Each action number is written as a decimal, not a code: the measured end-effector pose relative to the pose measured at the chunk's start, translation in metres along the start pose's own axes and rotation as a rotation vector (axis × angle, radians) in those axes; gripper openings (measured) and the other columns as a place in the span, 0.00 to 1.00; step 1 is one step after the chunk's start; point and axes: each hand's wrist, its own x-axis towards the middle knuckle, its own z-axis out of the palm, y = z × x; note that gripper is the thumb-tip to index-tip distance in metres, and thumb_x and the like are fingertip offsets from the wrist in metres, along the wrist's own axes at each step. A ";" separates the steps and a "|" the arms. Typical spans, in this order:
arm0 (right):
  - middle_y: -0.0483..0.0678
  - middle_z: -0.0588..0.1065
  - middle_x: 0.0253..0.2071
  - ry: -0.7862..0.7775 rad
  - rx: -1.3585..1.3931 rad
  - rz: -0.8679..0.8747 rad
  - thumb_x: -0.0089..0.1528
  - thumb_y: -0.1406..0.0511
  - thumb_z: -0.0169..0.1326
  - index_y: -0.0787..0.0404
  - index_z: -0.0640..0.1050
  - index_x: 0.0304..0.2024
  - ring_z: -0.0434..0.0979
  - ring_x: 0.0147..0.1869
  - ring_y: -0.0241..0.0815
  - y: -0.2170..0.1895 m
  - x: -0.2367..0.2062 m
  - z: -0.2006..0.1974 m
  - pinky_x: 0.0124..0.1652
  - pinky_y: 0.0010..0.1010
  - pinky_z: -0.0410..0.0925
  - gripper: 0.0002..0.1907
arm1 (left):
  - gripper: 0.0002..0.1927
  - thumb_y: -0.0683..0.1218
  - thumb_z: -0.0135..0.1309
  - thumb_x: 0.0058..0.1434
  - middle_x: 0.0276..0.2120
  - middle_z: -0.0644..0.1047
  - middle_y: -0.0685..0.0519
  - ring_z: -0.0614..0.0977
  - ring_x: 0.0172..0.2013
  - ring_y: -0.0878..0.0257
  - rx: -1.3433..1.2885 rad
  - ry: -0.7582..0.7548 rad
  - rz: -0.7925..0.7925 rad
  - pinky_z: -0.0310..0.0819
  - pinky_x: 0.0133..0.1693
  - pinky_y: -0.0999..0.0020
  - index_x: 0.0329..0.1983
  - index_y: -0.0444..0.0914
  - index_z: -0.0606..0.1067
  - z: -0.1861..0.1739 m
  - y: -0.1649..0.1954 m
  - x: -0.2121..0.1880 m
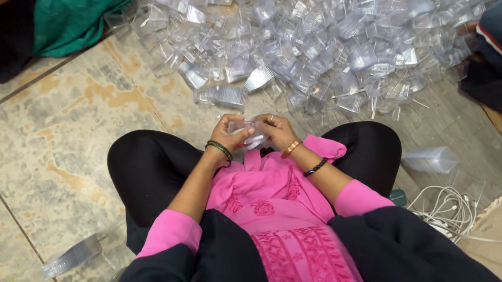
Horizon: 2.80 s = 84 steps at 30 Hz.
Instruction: The person sits on the floor among a large pile of small clear plastic cups and nests cups one at a time into stacks, then sets completed stacks aside. Other workers around the pile perform the same cup-nesting work.
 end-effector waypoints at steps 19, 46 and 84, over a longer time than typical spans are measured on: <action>0.49 0.80 0.36 0.358 -0.444 -0.097 0.59 0.67 0.61 0.61 0.83 0.42 0.78 0.37 0.47 -0.067 0.055 -0.019 0.37 0.37 0.72 0.09 | 0.34 0.66 0.46 0.67 0.49 0.79 0.41 0.84 0.46 0.50 -0.373 0.031 -0.007 0.85 0.44 0.59 0.66 0.39 0.68 -0.031 0.014 0.022; 0.44 0.81 0.45 0.139 -0.834 -0.555 0.67 0.66 0.57 0.57 0.80 0.48 0.82 0.52 0.38 -0.051 -0.036 -0.001 0.56 0.44 0.68 0.07 | 0.49 0.44 0.72 0.50 0.63 0.69 0.35 0.72 0.62 0.40 1.065 0.379 0.923 0.68 0.61 0.52 0.72 0.29 0.58 -0.029 0.022 -0.022; 0.53 0.83 0.45 0.146 -0.743 -0.595 0.69 0.64 0.57 0.61 0.81 0.51 0.86 0.45 0.47 -0.082 0.121 0.069 0.44 0.35 0.77 0.11 | 0.40 0.51 0.72 0.42 0.57 0.75 0.46 0.77 0.55 0.47 1.289 0.305 0.037 0.71 0.57 0.56 0.61 0.48 0.73 -0.069 0.064 0.085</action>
